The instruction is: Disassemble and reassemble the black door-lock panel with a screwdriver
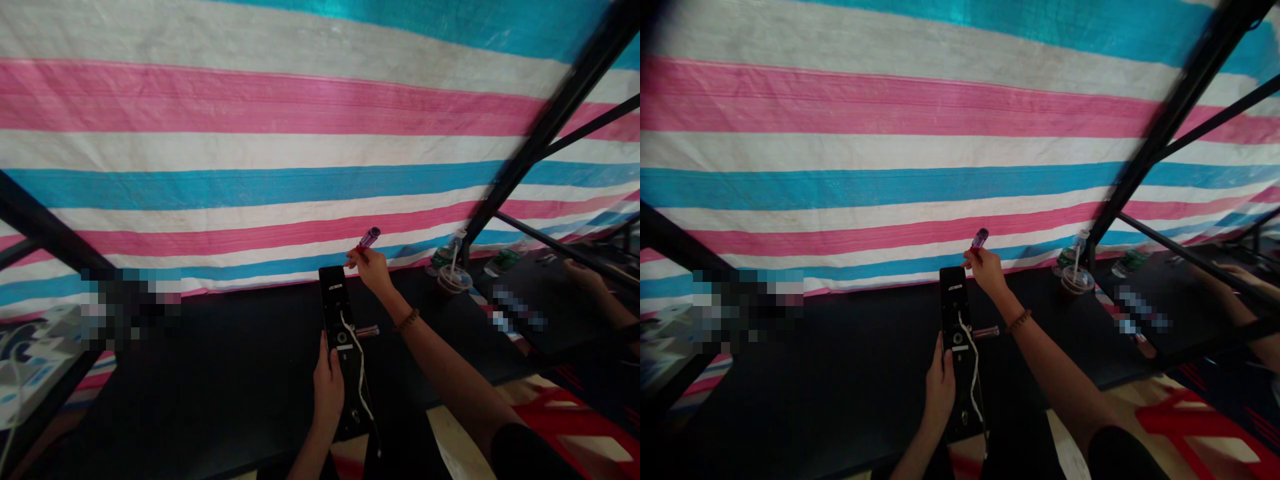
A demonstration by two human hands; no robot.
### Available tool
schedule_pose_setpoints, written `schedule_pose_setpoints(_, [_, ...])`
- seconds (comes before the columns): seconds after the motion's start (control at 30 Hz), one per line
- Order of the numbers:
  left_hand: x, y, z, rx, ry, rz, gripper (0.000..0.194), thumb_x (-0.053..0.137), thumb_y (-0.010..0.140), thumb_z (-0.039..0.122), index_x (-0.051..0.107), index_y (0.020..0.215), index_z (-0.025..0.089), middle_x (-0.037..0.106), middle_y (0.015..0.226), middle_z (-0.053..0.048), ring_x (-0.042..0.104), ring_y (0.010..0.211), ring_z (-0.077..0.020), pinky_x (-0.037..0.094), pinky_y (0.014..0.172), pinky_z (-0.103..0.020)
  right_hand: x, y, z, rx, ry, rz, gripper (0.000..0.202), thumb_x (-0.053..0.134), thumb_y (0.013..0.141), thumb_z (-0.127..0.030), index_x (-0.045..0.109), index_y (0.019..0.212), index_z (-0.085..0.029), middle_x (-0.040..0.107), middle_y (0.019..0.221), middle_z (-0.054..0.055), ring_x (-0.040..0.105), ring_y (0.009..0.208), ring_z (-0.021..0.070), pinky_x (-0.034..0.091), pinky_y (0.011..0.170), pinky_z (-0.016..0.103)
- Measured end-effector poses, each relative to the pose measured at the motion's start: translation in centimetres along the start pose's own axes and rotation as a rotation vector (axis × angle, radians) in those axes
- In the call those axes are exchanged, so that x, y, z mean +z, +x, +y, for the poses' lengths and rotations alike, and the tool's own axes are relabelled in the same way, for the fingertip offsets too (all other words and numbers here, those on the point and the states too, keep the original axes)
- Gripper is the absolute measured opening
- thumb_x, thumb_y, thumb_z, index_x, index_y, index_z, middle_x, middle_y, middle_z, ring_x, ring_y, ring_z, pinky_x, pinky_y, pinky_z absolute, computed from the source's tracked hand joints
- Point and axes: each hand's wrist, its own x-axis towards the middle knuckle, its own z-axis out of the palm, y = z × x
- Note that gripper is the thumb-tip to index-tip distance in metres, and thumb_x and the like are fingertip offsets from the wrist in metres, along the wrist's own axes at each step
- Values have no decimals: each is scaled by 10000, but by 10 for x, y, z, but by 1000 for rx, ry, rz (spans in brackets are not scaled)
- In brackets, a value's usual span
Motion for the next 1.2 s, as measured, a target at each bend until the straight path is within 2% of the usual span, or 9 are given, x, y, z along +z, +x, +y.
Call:
schedule_pose_setpoints(0.23, [0,-1,0,-23,13,-11,589,402,1007,423,387,1543,180,450,1572,-90,415,1460,-227,307,1219,-407,5,4,-1,3,5,3,283,594,901,-485,648,810,-222,751,675,61,730,606,224,579,637,327])
schedule_pose_setpoints(0.37, [0,-1,0,-11,17,-1,583,425,1000,426,408,1532,188,478,1553,-92,434,1449,-236,328,1208,-416,9,9,-1,89,93,54,293,688,826,-508,619,770,-228,729,629,44,731,594,231,588,604,320])
schedule_pose_setpoints(0.57, [0,-1,-1,-2,25,-4,581,416,1001,422,414,1529,180,466,1561,-98,432,1450,-241,322,1212,-415,11,10,0,68,213,-23,309,676,810,-493,684,898,-197,729,676,38,738,633,222,612,656,344])
schedule_pose_setpoints(0.73, [0,-1,2,-20,40,-11,592,417,1002,430,394,1541,186,479,1556,-89,450,1439,-228,333,1205,-384,11,11,-6,106,110,19,297,715,794,-490,639,718,-212,699,595,36,726,582,231,588,583,316])
schedule_pose_setpoints(0.83, [0,-1,3,-24,58,-24,590,375,1014,422,384,1544,162,459,1570,-96,427,1454,-220,311,1214,-368,13,14,-6,100,114,-6,266,724,785,-468,655,800,-212,710,649,15,721,563,210,580,549,293])
schedule_pose_setpoints(0.93, [0,-1,2,-16,57,-35,591,366,1018,418,377,1547,155,441,1581,-101,418,1461,-220,303,1218,-368,15,15,-3,46,187,-61,249,685,810,-435,670,929,-216,732,748,10,732,610,191,604,606,298])
schedule_pose_setpoints(1.03, [0,-1,0,-17,35,-25,588,396,1010,425,391,1542,173,455,1573,-92,430,1454,-221,307,1215,-370,17,15,2,29,209,-91,209,648,839,-421,657,872,-215,723,727,12,744,648,197,617,648,305])
schedule_pose_setpoints(1.2, [-2,-1,1,-39,-16,5,588,493,979,442,441,1517,212,507,1536,-80,478,1420,-236,348,1193,-373,20,18,5,103,171,39,209,710,803,-386,571,836,-233,674,678,-30,734,580,192,588,535,259])
